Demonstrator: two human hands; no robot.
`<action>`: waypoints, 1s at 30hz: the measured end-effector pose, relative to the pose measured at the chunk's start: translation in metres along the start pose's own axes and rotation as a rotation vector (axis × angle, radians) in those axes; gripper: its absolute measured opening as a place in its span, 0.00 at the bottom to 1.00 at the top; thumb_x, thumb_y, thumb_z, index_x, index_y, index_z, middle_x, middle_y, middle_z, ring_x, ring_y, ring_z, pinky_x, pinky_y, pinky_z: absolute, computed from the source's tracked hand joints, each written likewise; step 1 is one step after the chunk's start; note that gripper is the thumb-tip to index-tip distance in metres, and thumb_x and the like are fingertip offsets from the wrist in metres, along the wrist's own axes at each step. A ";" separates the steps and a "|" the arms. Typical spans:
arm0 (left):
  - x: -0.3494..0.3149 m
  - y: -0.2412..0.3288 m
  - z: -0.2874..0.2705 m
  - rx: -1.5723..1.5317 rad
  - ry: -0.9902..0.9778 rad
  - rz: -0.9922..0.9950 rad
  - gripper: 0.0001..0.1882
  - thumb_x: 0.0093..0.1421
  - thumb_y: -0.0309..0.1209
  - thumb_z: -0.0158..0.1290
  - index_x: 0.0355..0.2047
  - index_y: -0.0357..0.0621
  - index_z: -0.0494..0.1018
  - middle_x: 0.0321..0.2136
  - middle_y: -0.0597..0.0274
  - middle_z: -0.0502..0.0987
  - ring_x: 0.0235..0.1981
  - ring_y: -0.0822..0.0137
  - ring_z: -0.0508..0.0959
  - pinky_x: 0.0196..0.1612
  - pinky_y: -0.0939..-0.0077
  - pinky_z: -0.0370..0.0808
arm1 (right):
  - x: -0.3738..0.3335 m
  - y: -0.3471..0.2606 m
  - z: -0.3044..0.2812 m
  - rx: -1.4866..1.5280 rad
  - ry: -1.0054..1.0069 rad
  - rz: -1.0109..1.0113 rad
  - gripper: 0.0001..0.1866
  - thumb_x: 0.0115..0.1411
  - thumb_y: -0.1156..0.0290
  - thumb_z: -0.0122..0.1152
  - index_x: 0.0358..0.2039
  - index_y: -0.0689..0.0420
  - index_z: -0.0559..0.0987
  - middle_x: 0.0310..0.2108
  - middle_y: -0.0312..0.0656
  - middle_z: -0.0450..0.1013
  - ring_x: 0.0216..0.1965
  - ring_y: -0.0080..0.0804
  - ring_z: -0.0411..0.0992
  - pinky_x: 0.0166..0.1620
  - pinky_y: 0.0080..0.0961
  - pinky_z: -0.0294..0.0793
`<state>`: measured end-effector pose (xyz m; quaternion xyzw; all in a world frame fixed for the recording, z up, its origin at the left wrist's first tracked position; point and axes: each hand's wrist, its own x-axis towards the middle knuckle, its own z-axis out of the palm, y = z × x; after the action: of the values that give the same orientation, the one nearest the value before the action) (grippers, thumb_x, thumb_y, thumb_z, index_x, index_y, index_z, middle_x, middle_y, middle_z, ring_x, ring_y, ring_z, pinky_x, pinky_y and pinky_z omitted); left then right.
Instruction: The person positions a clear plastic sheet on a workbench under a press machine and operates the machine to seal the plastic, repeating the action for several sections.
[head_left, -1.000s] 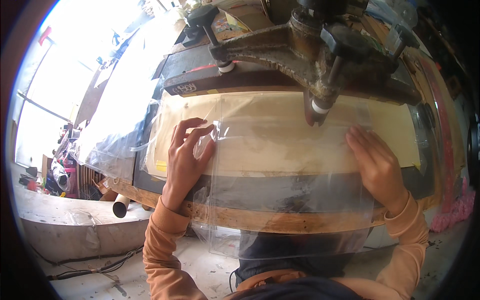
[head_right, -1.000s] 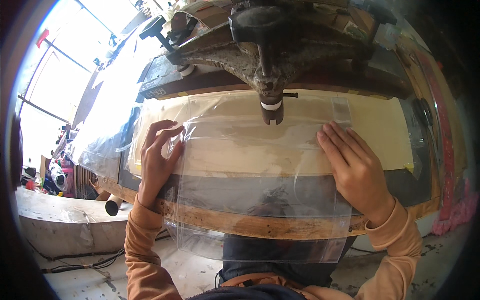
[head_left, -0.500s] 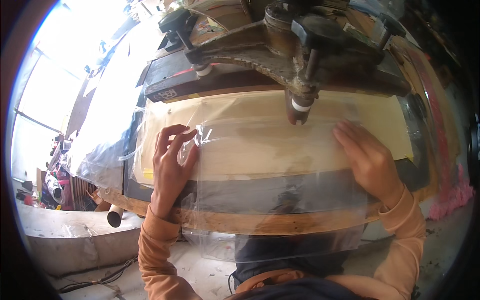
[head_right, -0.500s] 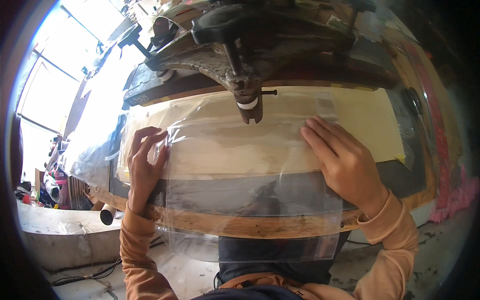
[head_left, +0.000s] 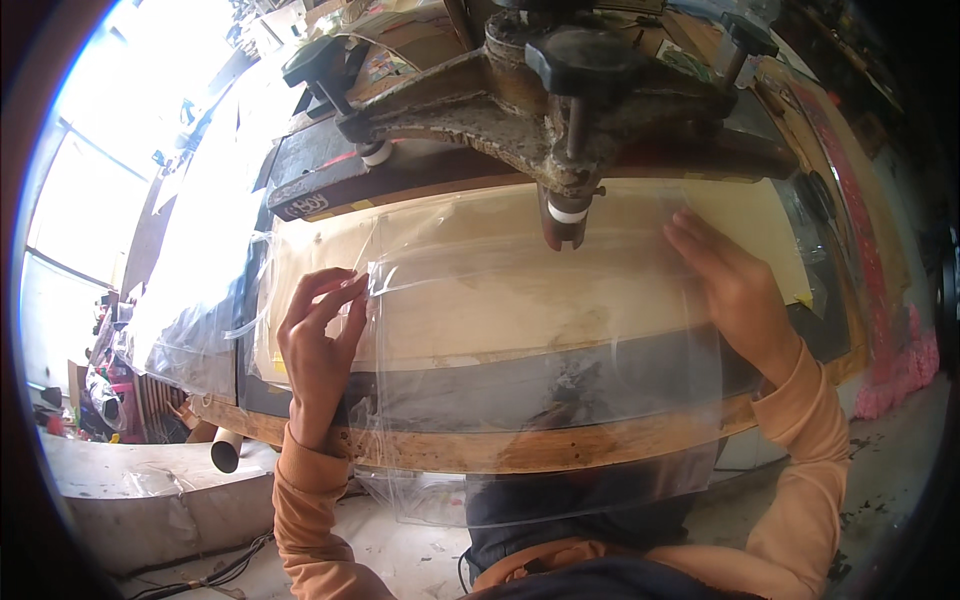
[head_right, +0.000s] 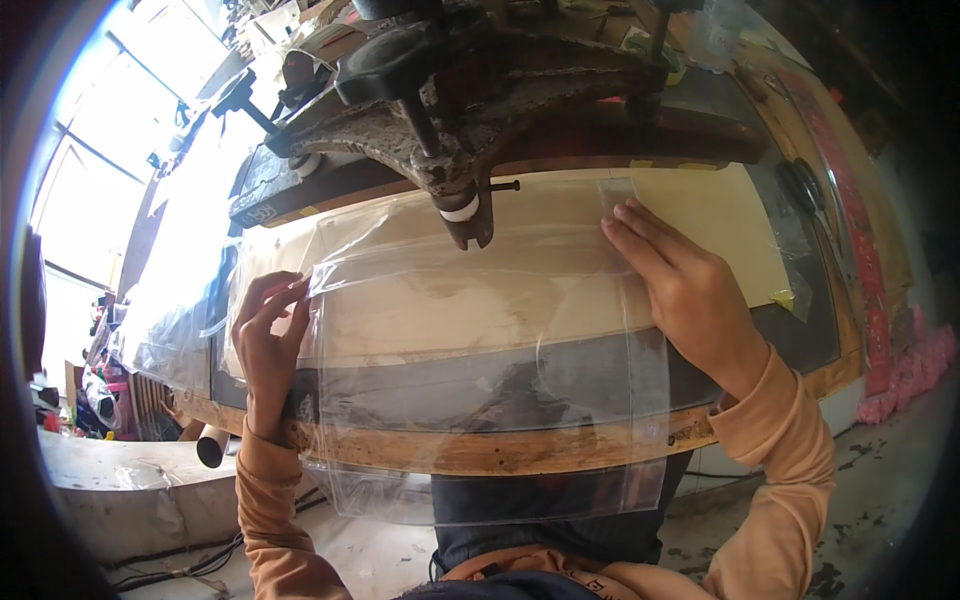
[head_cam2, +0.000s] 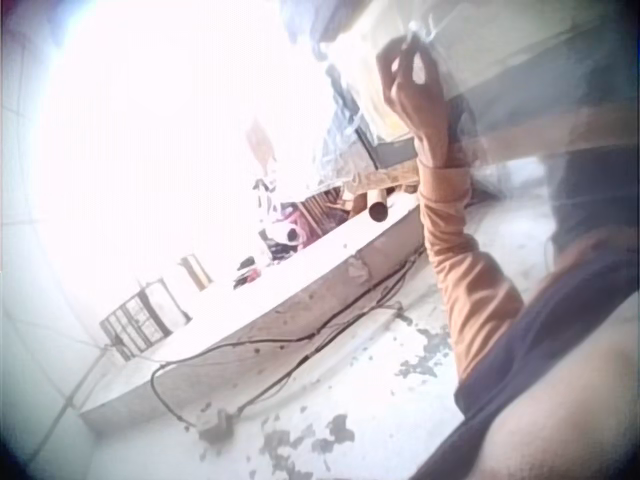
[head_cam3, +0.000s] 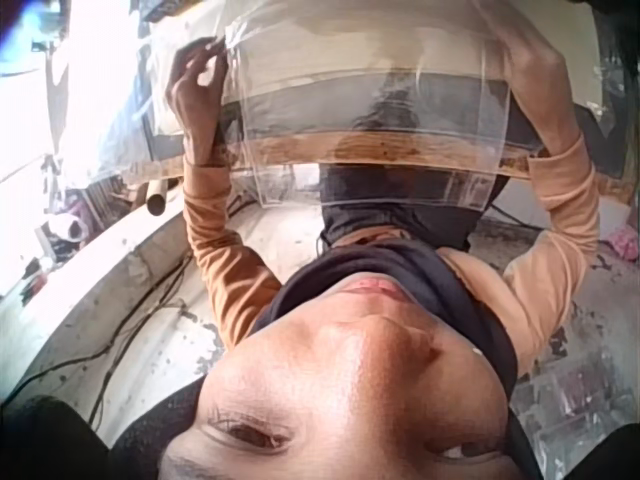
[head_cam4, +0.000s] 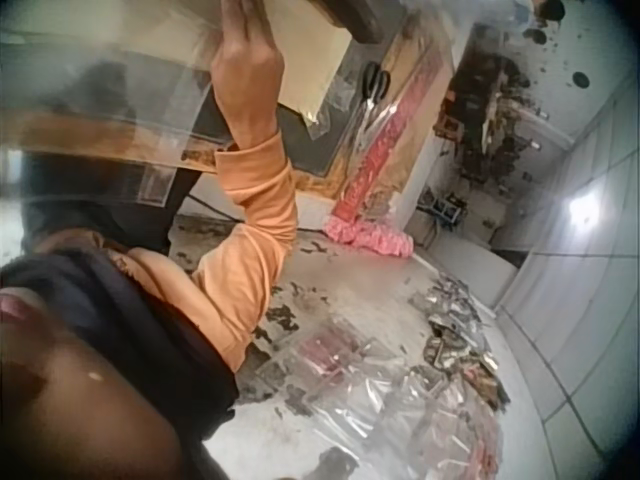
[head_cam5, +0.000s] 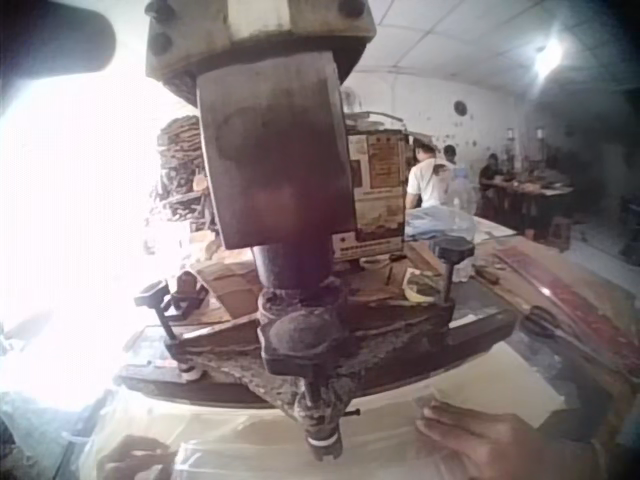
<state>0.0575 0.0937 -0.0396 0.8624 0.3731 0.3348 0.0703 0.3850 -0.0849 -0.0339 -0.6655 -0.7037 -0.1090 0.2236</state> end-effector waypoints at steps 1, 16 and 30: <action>0.000 0.001 -0.001 -0.001 0.007 -0.016 0.11 0.48 0.20 0.57 0.33 0.44 0.79 0.34 0.62 0.76 0.32 0.68 0.78 0.30 0.77 0.74 | 0.000 0.000 0.000 -0.021 0.000 -0.013 0.20 0.48 0.85 0.50 0.45 0.62 0.74 0.46 0.49 0.71 0.49 0.42 0.69 0.50 0.31 0.72; -0.005 0.007 -0.009 0.062 0.096 0.046 0.05 0.42 0.19 0.54 0.22 0.40 0.73 0.26 0.61 0.73 0.27 0.66 0.75 0.24 0.77 0.69 | -0.005 -0.005 -0.009 -0.023 -0.002 -0.033 0.19 0.45 0.86 0.51 0.40 0.62 0.76 0.42 0.47 0.74 0.47 0.40 0.71 0.47 0.30 0.74; -0.021 0.036 -0.001 -0.067 -0.159 0.037 0.07 0.46 0.19 0.52 0.27 0.38 0.69 0.46 0.52 0.71 0.38 0.55 0.77 0.38 0.69 0.75 | -0.026 -0.009 -0.021 -0.013 0.014 0.133 0.11 0.46 0.89 0.50 0.31 0.64 0.72 0.43 0.51 0.71 0.47 0.48 0.69 0.46 0.33 0.73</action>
<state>0.0684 0.0533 -0.0362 0.8902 0.3388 0.2789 0.1224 0.3797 -0.1181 -0.0265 -0.7114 -0.6556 -0.1031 0.2312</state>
